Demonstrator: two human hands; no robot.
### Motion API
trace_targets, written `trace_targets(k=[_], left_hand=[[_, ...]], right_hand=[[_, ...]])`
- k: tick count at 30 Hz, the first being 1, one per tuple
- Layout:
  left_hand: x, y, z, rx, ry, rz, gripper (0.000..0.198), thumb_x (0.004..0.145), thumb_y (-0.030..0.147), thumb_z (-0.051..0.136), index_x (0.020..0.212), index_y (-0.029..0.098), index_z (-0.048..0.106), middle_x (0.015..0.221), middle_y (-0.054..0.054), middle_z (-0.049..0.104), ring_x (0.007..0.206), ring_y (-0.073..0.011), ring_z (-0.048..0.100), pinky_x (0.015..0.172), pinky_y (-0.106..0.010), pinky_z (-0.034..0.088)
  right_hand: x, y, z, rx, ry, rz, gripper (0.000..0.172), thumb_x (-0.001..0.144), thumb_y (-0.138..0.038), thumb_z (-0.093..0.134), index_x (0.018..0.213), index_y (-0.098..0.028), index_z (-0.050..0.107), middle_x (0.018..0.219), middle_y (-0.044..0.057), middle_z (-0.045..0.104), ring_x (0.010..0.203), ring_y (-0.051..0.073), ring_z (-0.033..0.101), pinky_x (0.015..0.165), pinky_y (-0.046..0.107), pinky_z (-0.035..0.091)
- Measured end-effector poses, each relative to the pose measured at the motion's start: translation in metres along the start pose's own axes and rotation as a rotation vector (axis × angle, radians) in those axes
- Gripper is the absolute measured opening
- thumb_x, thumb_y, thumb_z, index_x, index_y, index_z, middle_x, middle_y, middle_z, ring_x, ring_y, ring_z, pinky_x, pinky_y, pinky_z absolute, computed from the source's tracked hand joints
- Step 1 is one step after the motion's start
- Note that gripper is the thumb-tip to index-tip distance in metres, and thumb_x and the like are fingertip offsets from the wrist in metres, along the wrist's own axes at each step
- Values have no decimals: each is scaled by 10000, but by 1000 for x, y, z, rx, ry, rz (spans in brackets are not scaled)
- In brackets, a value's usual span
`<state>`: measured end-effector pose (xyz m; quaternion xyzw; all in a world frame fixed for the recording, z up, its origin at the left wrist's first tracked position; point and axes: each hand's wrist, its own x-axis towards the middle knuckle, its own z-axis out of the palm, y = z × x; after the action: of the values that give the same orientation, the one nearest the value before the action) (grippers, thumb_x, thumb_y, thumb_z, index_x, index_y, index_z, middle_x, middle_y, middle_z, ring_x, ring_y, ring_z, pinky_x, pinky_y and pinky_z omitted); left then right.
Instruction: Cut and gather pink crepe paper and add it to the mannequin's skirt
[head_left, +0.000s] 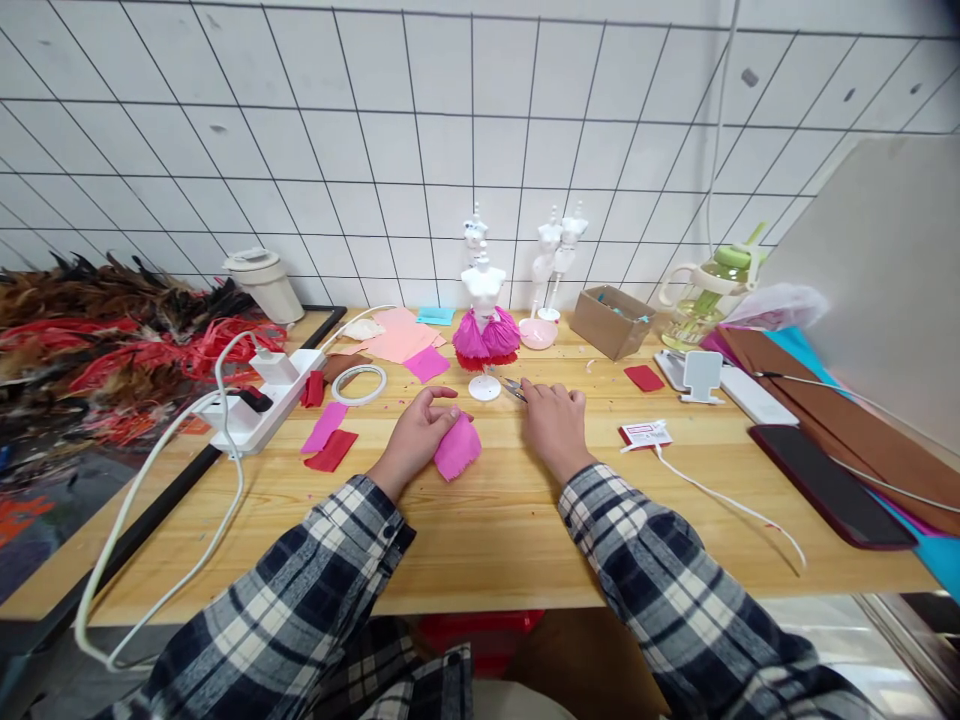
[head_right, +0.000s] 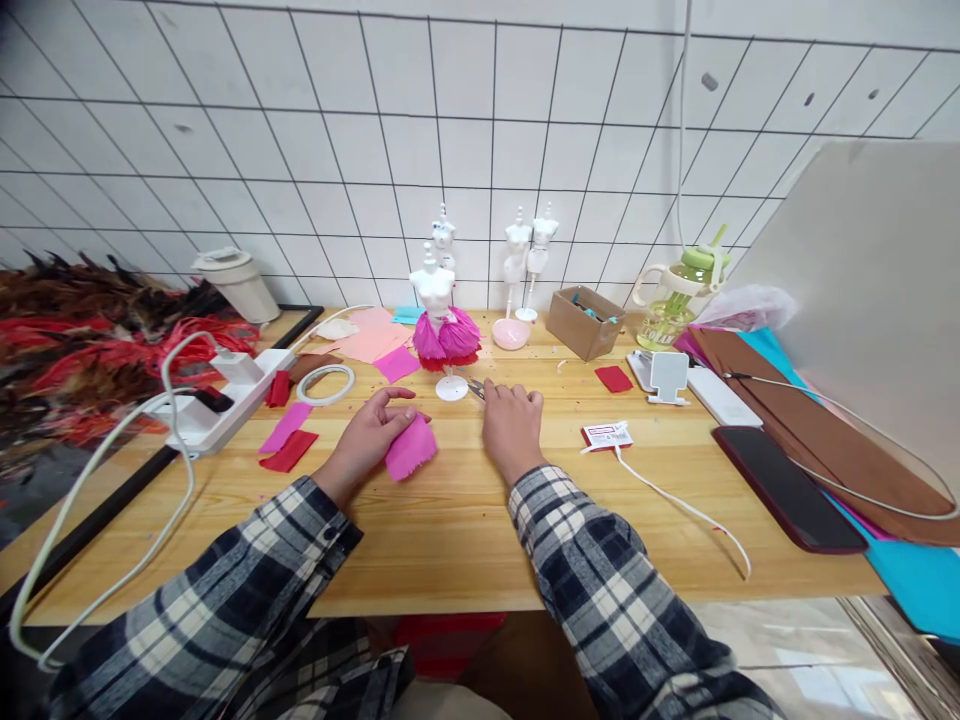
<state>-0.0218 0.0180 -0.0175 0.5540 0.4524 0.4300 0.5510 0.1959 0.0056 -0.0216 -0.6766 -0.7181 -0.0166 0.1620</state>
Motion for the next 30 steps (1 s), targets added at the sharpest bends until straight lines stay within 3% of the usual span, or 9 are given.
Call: trace_targets(k=[4, 9, 12, 16, 24, 27, 30], left_hand=[[-2, 0, 0, 58, -17, 17, 450, 758, 436, 691, 1090, 202, 496, 776, -39, 722, 585, -154, 629, 506, -222, 416], [-1, 0, -4, 74, 1, 29, 423, 758, 430, 681, 1073, 187, 535, 706, -9, 684, 542, -131, 584, 487, -210, 389], [0, 0, -5, 52, -3, 46, 412, 750, 411, 684, 1066, 184, 548, 668, 13, 658, 510, -116, 552, 477, -203, 367], [0, 0, -5, 2, -32, 33, 429, 731, 389, 700, 1071, 184, 537, 713, 5, 675, 568, -130, 592, 525, -213, 403], [-1, 2, -4, -15, -27, 9, 430, 709, 365, 710, 1066, 189, 547, 715, 12, 668, 598, -138, 607, 562, -229, 423], [-1, 1, -3, -41, -20, 4, 440, 695, 348, 719, 1064, 185, 544, 719, 12, 665, 611, -135, 612, 575, -228, 431], [0, -1, -2, -84, -18, -3, 463, 684, 320, 727, 1074, 187, 516, 706, 20, 654, 618, -130, 616, 594, -225, 443]], right_hand=[[2, 6, -8, -2, 56, 24, 452, 931, -158, 348, 1349, -235, 500, 1143, 140, 669, 1042, 276, 526, 988, 507, 204], [14, 52, -17, 27, 109, 180, 444, 938, -245, 383, 1369, -231, 491, 1220, 131, 638, 1088, 293, 521, 922, 453, 306], [17, 71, -17, -6, 50, 234, 441, 935, -259, 402, 1361, -240, 514, 1214, 140, 639, 1098, 307, 524, 881, 432, 352], [18, 75, -14, -33, -55, 248, 427, 924, -243, 424, 1330, -259, 557, 1205, 148, 646, 1116, 309, 531, 883, 440, 372], [17, 81, -7, -48, -95, 329, 412, 896, -348, 509, 1290, -258, 586, 1191, 144, 650, 1133, 324, 532, 884, 465, 388], [14, 76, -12, -1, 53, 284, 438, 897, -411, 517, 1282, -212, 586, 1257, 147, 603, 1161, 322, 497, 920, 459, 379], [5, 46, -20, 134, 235, 33, 414, 940, -408, 451, 1256, -176, 586, 1220, 136, 603, 1132, 272, 497, 968, 407, 360]])
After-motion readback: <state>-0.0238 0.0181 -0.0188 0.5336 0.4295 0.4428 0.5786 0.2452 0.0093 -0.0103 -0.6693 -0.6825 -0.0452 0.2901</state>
